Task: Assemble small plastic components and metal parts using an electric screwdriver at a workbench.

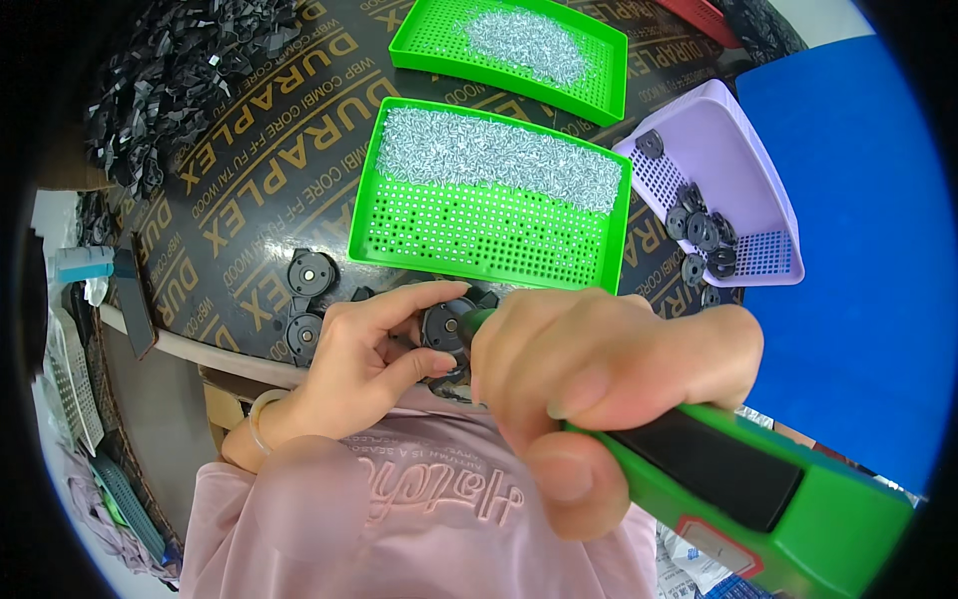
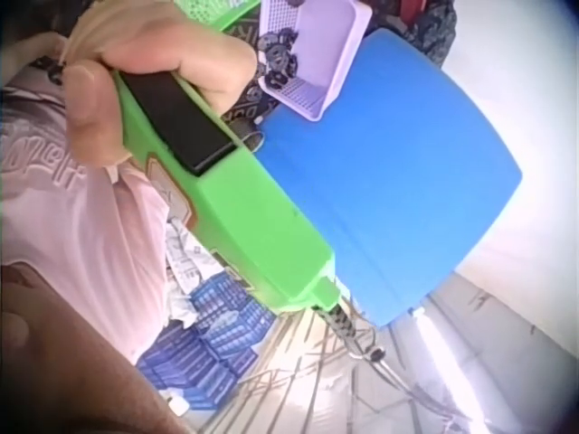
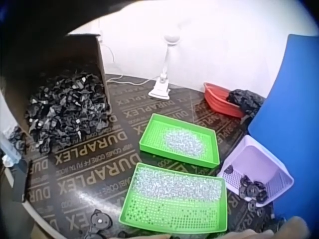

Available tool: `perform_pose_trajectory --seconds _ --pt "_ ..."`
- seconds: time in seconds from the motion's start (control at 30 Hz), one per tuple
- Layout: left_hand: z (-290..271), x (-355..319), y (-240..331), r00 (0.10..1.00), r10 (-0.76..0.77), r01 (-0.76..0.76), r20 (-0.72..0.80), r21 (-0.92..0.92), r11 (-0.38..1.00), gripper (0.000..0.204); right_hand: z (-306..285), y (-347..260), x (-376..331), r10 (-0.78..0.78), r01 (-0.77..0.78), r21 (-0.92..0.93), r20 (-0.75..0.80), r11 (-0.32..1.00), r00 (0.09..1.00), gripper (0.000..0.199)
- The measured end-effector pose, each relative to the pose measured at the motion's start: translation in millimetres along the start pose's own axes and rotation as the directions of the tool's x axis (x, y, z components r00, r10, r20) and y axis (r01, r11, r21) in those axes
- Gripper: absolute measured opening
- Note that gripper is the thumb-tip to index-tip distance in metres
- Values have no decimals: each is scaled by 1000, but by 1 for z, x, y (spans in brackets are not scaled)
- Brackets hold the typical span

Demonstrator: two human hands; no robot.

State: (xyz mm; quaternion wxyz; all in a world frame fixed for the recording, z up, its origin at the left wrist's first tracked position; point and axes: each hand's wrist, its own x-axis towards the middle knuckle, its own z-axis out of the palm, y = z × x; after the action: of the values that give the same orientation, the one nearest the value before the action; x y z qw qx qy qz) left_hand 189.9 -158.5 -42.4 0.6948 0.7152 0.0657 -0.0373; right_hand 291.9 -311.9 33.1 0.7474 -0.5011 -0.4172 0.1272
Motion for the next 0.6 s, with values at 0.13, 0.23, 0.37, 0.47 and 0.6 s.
perform_pose_trajectory --seconds 0.13,0.23,0.37,0.47,0.6 --pt "-2 -1 -3 999 43 -43 -10 31 999 54 1 5 -1 -30 29 13 19 999 999 29" --pt "2 -4 -4 997 74 -73 -20 50 996 54 5 4 -4 -40 41 24 -36 999 999 33" --pt "0 -4 -3 993 85 -80 -85 60 995 54 -1 -9 -3 -163 164 -1 -115 986 980 27" --pt "-2 -6 -5 984 121 -117 -132 33 993 56 -22 24 -2 -186 164 -101 -268 981 945 37" --pt "-6 -3 -3 996 24 -27 -89 -35 999 56 -34 61 3 -183 117 -187 -385 975 905 28"
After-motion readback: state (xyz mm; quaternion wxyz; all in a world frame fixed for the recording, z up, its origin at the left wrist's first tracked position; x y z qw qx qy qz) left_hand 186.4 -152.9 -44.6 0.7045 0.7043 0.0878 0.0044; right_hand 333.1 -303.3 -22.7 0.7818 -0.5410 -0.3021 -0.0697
